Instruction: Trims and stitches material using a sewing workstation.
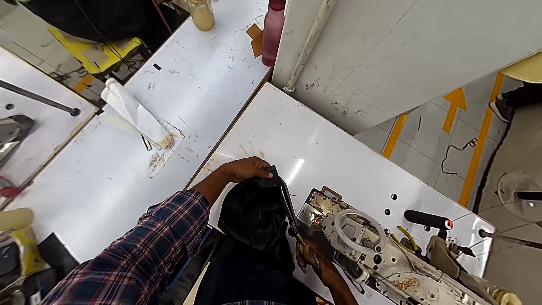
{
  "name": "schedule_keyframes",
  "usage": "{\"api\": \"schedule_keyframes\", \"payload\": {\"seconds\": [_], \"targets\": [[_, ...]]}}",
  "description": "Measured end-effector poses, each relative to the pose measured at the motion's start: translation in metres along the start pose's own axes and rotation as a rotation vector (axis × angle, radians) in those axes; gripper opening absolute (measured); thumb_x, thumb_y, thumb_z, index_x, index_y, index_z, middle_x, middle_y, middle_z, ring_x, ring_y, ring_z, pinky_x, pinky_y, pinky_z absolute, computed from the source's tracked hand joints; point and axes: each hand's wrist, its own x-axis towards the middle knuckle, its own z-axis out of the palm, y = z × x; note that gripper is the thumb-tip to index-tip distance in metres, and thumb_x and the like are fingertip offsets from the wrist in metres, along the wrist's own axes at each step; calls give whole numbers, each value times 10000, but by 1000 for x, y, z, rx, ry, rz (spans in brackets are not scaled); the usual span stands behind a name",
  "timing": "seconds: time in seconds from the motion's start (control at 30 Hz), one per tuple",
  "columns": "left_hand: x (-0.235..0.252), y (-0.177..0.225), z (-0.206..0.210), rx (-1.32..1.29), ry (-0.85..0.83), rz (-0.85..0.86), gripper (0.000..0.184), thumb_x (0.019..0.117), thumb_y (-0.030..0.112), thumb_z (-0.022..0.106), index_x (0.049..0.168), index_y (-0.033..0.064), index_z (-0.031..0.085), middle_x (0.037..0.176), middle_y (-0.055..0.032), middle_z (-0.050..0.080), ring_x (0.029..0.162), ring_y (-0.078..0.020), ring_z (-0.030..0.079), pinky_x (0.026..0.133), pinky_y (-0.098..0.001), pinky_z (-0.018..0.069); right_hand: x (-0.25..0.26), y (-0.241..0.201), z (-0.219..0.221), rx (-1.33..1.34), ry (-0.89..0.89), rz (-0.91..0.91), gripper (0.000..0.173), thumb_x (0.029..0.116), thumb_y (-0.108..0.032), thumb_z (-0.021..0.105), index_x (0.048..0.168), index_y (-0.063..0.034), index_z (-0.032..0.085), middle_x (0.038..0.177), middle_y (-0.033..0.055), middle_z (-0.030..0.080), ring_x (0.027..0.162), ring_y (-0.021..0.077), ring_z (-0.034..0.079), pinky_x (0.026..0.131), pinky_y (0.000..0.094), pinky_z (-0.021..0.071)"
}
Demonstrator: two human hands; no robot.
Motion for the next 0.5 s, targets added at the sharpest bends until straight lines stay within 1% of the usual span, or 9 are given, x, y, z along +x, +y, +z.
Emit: {"api": "schedule_keyframes", "payload": {"seconds": [0.1,0.27,0.33,0.4,0.5], "targets": [[0,0,-1,2,24,-16,195,1047,170,580,1023,-6,660,851,-89,708,749,-128,687,726,-310,584,8,-7,0,-15,16,-23,642,887,-753,572,927,-113,605,648,-30,557,536,97,564,518,260,503],[-4,0,-1,-36,7,1,197,1056,163,556,1013,1,660,841,-79,706,739,-119,685,721,-304,585,17,-15,2,-23,24,-33,648,879,-757,581,924,-111,615,639,-35,561,526,89,561,510,253,498],[-5,0,-1,-48,-3,9,194,1058,162,554,1015,3,657,843,-79,705,741,-119,685,721,-304,586,19,-16,3,-20,27,-30,647,876,-758,584,919,-113,615,636,-35,561,523,88,560,506,252,496],[-6,0,0,-24,-11,16,189,1057,162,557,1026,5,658,851,-78,705,749,-119,684,727,-304,584,19,-16,4,-25,26,-32,655,874,-766,575,929,-114,611,641,-35,556,525,88,556,506,251,493],[-8,2,2,23,-22,15,192,1055,169,564,1051,2,658,862,-87,705,756,-125,684,732,-309,583,20,-17,5,-25,31,-39,654,874,-761,583,911,-108,616,639,-28,560,525,97,562,507,257,499]]}}
